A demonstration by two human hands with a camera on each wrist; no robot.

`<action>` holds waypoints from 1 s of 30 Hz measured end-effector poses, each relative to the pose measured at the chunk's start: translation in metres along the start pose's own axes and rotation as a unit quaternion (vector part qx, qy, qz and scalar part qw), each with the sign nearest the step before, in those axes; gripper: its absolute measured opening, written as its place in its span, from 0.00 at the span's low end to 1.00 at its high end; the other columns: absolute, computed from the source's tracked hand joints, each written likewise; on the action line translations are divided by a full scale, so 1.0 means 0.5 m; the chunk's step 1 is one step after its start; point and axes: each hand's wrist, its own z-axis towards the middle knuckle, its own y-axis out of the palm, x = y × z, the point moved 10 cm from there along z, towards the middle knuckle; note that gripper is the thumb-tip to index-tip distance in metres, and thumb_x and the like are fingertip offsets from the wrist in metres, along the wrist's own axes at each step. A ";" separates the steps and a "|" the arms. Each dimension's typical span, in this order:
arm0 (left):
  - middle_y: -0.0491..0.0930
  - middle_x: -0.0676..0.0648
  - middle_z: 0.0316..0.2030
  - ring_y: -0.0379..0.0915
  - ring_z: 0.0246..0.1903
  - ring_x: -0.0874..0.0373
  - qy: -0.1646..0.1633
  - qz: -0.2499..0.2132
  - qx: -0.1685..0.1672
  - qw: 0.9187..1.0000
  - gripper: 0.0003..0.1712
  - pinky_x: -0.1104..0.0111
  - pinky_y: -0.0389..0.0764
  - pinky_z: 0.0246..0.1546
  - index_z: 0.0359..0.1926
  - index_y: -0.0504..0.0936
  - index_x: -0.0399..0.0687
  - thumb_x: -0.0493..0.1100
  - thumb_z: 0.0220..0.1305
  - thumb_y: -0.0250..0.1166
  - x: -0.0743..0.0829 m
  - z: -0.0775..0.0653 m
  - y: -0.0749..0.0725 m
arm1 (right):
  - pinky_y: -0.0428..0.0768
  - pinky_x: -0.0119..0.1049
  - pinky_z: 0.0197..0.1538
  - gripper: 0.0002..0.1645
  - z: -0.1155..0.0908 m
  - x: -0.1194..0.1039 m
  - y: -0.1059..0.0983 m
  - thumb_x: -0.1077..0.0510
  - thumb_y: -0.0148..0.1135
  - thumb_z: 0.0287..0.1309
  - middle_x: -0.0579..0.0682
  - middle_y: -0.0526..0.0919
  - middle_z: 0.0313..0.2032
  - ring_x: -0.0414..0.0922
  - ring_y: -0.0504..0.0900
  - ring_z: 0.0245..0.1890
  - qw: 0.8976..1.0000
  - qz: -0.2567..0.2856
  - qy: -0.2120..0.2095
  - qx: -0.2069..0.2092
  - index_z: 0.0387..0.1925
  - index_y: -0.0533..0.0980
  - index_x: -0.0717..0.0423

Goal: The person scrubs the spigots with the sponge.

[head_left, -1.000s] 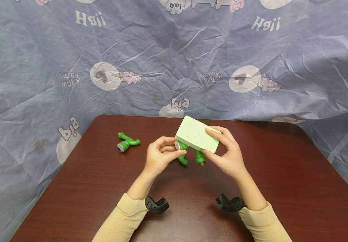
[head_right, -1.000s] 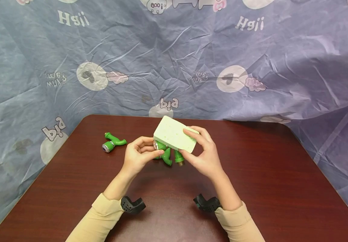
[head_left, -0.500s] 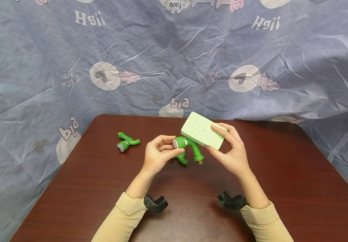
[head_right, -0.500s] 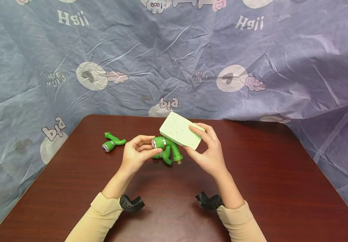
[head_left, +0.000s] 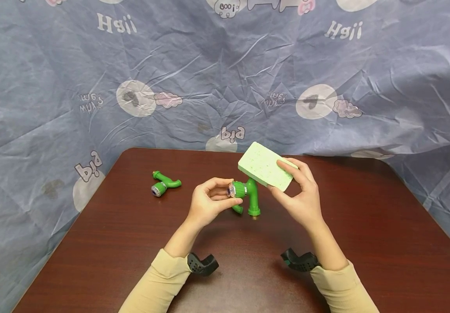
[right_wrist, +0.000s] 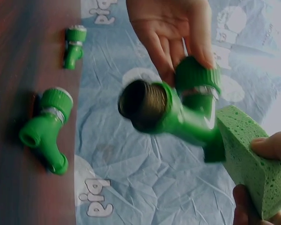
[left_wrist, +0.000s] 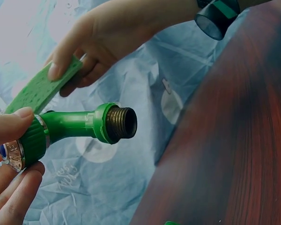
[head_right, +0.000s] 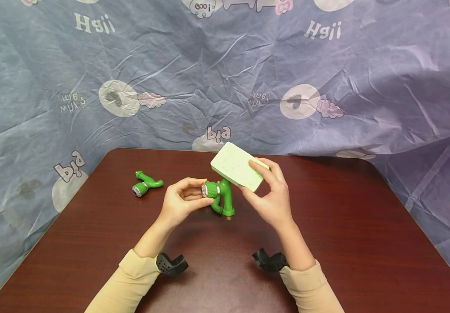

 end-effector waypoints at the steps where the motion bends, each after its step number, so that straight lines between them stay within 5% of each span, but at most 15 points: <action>1: 0.81 0.34 0.40 0.81 0.32 0.51 0.003 0.002 -0.003 1.000 0.25 0.62 0.83 0.36 0.43 0.80 0.27 0.22 0.38 0.74 0.008 -0.002 0.003 | 0.69 0.25 0.48 0.31 -0.001 -0.003 0.006 0.80 0.70 0.31 0.67 0.73 0.49 0.50 0.71 0.51 1.000 0.000 -0.004 -0.007 0.46 0.76 0.74; 6: 0.81 0.32 0.39 0.81 0.32 0.48 0.014 0.017 -0.007 1.000 0.24 0.61 0.83 0.36 0.42 0.78 0.23 0.21 0.38 0.72 0.052 -0.011 0.016 | 0.68 0.25 0.49 0.31 -0.005 -0.011 0.021 0.79 0.71 0.31 0.67 0.74 0.49 0.57 0.71 0.50 1.000 -0.013 -0.007 -0.013 0.46 0.76 0.72; 12: 0.81 0.31 0.40 0.81 0.32 0.48 0.015 0.015 -0.007 1.000 0.24 0.62 0.83 0.36 0.42 0.78 0.22 0.19 0.38 0.71 0.054 -0.011 0.014 | 0.70 0.21 0.44 0.31 -0.005 0.015 -0.003 0.80 0.68 0.34 0.71 0.72 0.50 0.53 0.71 0.49 0.999 -0.014 0.033 0.028 0.48 0.75 0.74; 19: 0.82 0.36 0.38 0.81 0.30 0.58 0.011 -0.013 0.042 0.999 0.27 0.68 0.83 0.31 0.45 0.79 0.28 0.22 0.38 0.74 0.005 0.005 -0.031 | 0.71 0.21 0.43 0.31 -0.002 0.042 -0.025 0.79 0.68 0.36 0.69 0.72 0.51 0.43 0.71 0.50 0.997 -0.010 0.066 0.047 0.50 0.75 0.73; 24: 0.82 0.41 0.35 0.82 0.30 0.57 0.035 -0.027 0.091 0.995 0.26 0.69 0.82 0.30 0.44 0.79 0.29 0.22 0.39 0.73 0.011 0.010 -0.073 | 0.72 0.22 0.44 0.30 -0.003 0.044 -0.010 0.78 0.69 0.38 0.65 0.73 0.51 0.37 0.72 0.49 0.997 0.017 0.071 0.013 0.50 0.75 0.72; 30: 0.82 0.47 0.35 0.81 0.30 0.58 0.039 -0.047 0.109 0.992 0.25 0.70 0.82 0.31 0.44 0.78 0.28 0.22 0.40 0.72 0.017 0.013 -0.096 | 0.71 0.22 0.46 0.30 -0.007 0.036 0.015 0.77 0.69 0.38 0.65 0.72 0.52 0.38 0.72 0.50 0.997 0.029 0.067 -0.027 0.50 0.75 0.71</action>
